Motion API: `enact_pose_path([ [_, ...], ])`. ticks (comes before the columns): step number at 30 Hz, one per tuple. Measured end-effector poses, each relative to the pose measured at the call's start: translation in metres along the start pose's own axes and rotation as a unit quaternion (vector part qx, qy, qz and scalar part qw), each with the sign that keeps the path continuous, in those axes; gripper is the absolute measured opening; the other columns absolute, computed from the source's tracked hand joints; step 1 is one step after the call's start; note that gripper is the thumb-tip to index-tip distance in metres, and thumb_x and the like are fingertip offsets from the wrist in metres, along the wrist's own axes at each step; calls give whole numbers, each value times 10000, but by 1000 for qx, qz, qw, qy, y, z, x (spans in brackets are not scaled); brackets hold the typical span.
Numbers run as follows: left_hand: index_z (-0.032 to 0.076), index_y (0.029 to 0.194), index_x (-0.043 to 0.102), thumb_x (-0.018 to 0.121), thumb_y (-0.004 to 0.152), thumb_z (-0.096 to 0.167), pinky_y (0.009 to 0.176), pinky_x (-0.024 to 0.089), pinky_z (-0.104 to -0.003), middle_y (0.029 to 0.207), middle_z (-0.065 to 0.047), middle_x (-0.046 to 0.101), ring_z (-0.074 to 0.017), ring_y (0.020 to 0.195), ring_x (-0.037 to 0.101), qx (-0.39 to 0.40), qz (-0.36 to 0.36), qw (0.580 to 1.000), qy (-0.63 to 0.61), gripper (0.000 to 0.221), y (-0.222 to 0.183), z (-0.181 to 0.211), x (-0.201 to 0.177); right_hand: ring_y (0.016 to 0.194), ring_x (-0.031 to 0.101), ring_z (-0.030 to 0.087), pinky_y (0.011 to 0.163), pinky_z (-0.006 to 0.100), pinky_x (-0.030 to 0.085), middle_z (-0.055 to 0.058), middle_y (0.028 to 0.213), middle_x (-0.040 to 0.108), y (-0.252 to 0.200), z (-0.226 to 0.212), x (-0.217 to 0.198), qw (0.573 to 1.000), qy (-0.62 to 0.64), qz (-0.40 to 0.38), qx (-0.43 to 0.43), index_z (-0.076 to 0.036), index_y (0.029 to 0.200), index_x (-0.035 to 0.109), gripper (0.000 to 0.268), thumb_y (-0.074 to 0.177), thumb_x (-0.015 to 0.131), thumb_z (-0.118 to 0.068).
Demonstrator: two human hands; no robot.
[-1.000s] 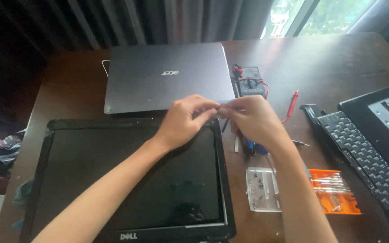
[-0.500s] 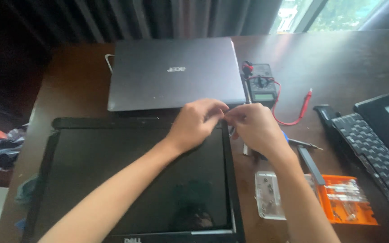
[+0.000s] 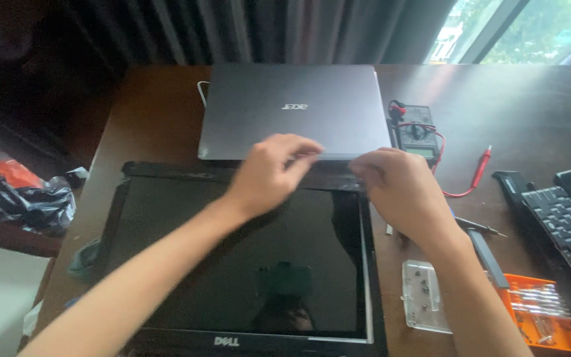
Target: Routing antenna cables into the plastic frame of a laptop screen assembly using a small tool.
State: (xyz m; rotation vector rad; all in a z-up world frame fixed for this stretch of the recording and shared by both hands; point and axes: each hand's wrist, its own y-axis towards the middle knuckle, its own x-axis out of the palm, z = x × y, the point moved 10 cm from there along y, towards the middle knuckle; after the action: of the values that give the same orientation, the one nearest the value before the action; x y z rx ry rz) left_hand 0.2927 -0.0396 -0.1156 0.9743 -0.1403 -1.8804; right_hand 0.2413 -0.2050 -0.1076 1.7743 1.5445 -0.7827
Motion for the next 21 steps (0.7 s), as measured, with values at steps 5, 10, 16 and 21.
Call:
enact_pose_path([
  [5,177,1103,738,586,1033,290,910,531,-415,991,-42,746,-267,987,696,-17,-73,985,154,203,-39,-27,-38,795,742,252,748,367,588,167,921,788,9,-39,42,993,48,-105,26,-64,1166,780,267,973,598,-98],
  [10,223,1229,709,510,1055,419,1000,483,-399,1094,-18,743,-239,1088,684,-102,-102,974,175,329,-58,-53,-35,815,769,241,732,348,612,150,944,777,25,-60,67,993,8,-101,-54,-36,1157,768,230,990,613,-63],
  [16,220,1209,734,562,1033,392,1024,475,-378,1073,-6,766,-204,1083,703,-150,-114,973,130,300,-56,-54,-40,845,757,212,708,321,611,104,1009,768,23,-60,83,988,-63,-77,-118,-70,1073,778,185,1004,630,-155],
  [21,214,1198,748,578,1029,394,1039,476,-395,1086,-17,769,-216,1081,709,-143,-105,977,121,299,-57,-57,-41,861,760,223,720,333,617,99,1044,756,13,-69,86,980,-110,-44,-159,-77,1087,779,193,1016,627,-173],
])
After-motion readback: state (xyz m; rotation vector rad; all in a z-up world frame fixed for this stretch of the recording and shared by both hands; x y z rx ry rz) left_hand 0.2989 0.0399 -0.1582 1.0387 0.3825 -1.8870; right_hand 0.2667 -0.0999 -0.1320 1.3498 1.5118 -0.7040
